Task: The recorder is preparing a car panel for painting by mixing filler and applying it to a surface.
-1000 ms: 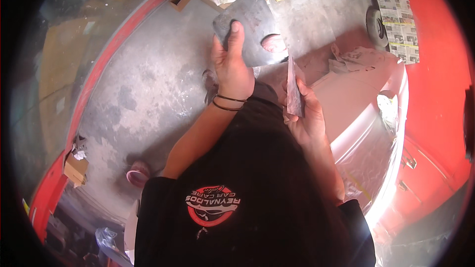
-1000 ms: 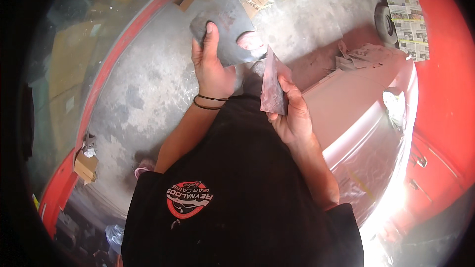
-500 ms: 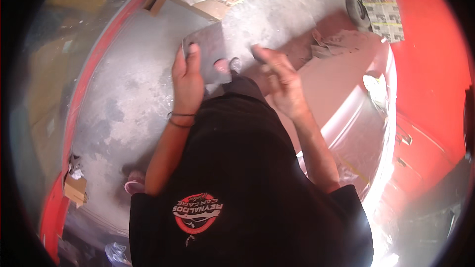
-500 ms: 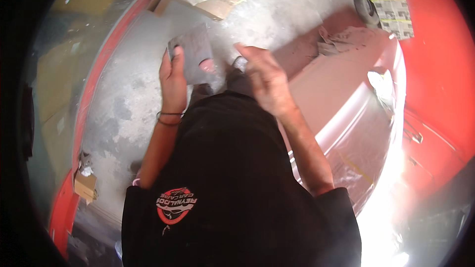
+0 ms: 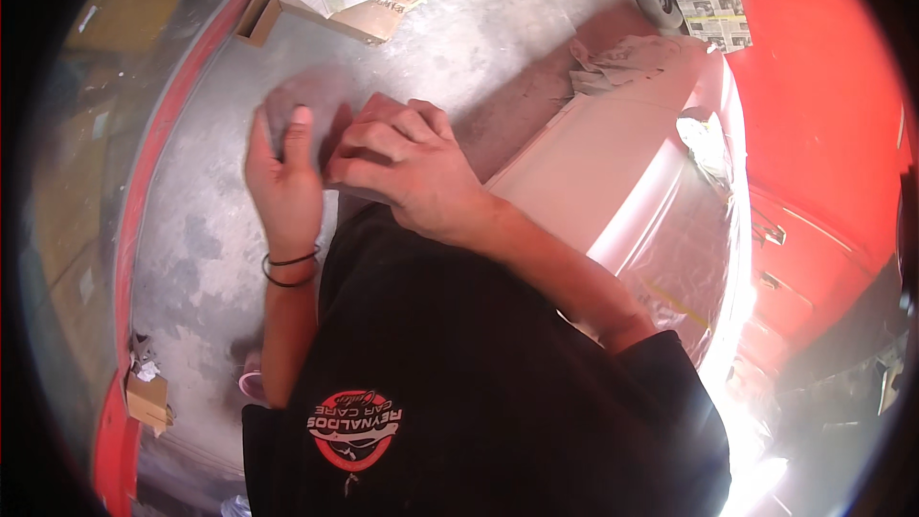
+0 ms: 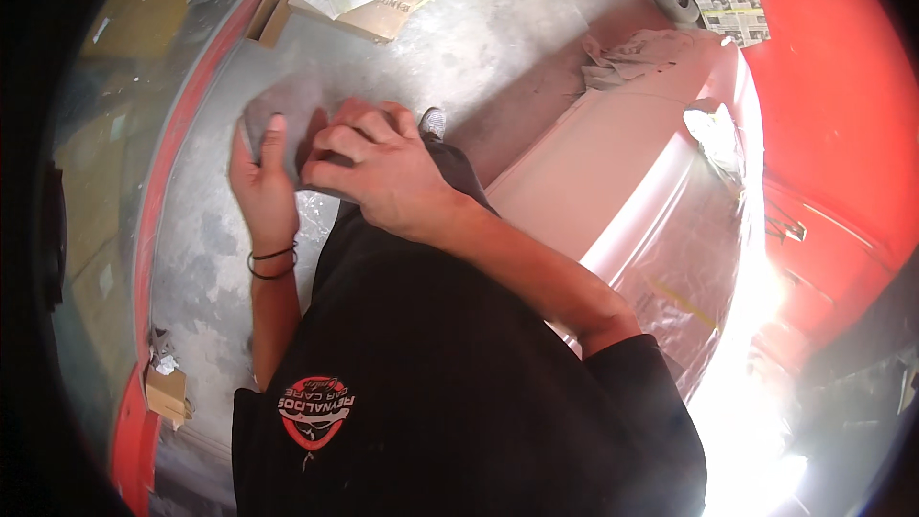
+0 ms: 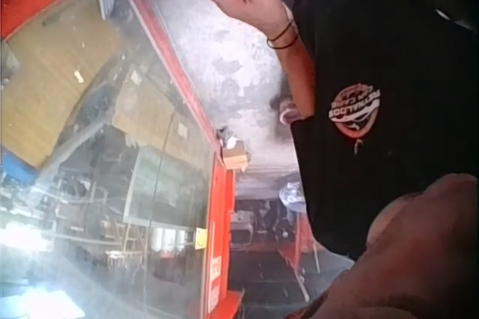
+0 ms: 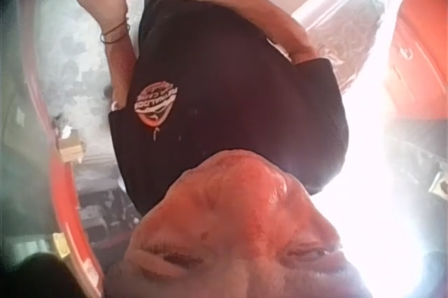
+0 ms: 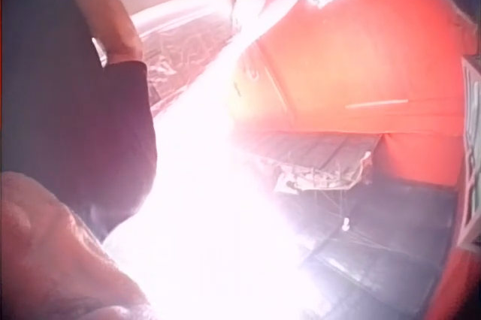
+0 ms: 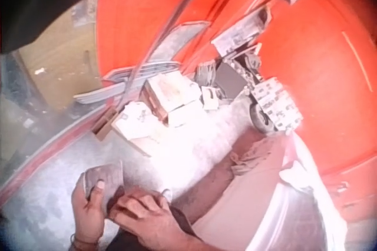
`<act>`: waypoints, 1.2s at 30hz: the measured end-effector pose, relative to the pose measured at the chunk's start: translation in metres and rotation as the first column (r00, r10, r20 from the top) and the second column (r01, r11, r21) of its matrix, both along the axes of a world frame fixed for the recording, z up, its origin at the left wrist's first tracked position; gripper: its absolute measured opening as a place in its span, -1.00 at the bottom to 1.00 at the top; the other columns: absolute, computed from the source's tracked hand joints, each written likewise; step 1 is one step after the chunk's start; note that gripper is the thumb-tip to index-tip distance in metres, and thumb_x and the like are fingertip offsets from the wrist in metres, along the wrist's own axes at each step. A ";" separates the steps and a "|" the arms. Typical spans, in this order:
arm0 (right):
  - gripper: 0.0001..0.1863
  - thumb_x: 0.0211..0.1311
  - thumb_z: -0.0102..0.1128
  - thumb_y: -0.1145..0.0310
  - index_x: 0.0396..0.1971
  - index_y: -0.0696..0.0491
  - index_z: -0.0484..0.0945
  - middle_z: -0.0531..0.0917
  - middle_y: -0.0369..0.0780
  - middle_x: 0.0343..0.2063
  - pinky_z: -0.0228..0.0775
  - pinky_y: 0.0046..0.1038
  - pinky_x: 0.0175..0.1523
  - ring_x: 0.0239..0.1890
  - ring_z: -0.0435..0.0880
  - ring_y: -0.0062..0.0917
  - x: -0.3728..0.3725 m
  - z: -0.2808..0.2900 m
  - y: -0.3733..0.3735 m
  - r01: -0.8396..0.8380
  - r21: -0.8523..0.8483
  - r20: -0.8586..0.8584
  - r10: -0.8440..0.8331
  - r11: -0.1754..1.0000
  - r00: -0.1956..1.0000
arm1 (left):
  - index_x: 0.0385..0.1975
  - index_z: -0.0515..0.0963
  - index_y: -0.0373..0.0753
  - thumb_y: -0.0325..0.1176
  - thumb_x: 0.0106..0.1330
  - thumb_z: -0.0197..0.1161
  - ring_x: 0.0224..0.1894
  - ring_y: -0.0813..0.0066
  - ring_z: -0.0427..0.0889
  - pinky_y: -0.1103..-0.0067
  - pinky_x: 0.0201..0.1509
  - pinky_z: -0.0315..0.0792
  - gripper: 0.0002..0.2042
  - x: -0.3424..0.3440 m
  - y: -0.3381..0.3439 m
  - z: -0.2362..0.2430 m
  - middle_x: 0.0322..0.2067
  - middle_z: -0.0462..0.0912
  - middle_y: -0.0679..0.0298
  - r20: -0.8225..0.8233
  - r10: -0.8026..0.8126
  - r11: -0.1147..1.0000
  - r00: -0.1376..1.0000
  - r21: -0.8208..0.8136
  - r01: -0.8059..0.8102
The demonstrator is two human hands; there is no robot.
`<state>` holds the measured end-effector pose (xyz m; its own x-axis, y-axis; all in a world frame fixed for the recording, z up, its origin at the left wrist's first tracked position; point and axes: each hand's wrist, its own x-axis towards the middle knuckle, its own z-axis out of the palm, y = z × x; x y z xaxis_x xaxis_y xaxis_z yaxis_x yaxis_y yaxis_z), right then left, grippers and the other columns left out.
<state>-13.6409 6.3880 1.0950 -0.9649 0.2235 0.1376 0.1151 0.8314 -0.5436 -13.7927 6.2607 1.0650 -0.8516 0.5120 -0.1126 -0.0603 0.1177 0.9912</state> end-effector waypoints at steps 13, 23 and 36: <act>-0.57 0.52 0.48 0.37 0.32 -0.10 0.65 0.60 -0.17 0.26 0.30 -0.07 0.59 0.44 0.54 -0.09 -0.030 0.002 -0.021 -0.217 -0.327 -0.339 0.100 0.920 0.936 | 0.49 0.54 -0.38 0.09 0.88 -0.06 0.45 0.18 0.66 0.26 0.57 0.53 -0.38 0.008 -0.042 -0.020 0.40 0.69 0.04 0.873 -0.327 0.820 0.363 0.453 -0.350; -0.52 0.31 0.68 0.21 0.18 -0.01 0.76 0.62 -0.07 0.28 0.46 0.02 0.51 0.37 0.60 -0.06 -0.009 -0.001 -0.007 -0.243 -0.233 -0.130 0.218 0.942 0.967 | 0.43 0.53 -0.21 -0.25 0.76 0.27 0.28 0.28 0.76 0.27 0.35 0.70 -0.64 0.010 -0.067 -0.027 0.24 0.75 0.20 0.918 -0.143 0.837 0.369 0.312 -0.450; -0.63 0.05 0.70 0.32 -0.10 -0.15 0.81 0.76 -0.35 0.03 0.47 -0.11 0.34 0.17 0.73 -0.33 -0.067 0.039 -0.025 -0.312 -0.090 0.183 0.323 0.946 0.928 | 0.28 0.67 -0.32 -0.32 0.74 0.26 0.13 0.50 0.76 0.48 0.26 0.63 -0.71 -0.007 -0.086 -0.045 0.11 0.83 0.23 0.556 0.073 0.928 0.828 0.267 -0.261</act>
<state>-13.7082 6.3629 1.1338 -0.9934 -0.0970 -0.0620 -0.0424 0.8090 -0.5862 -13.8000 6.1745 1.0201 -0.7830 0.4540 -0.4252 -0.5723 -0.2582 0.7783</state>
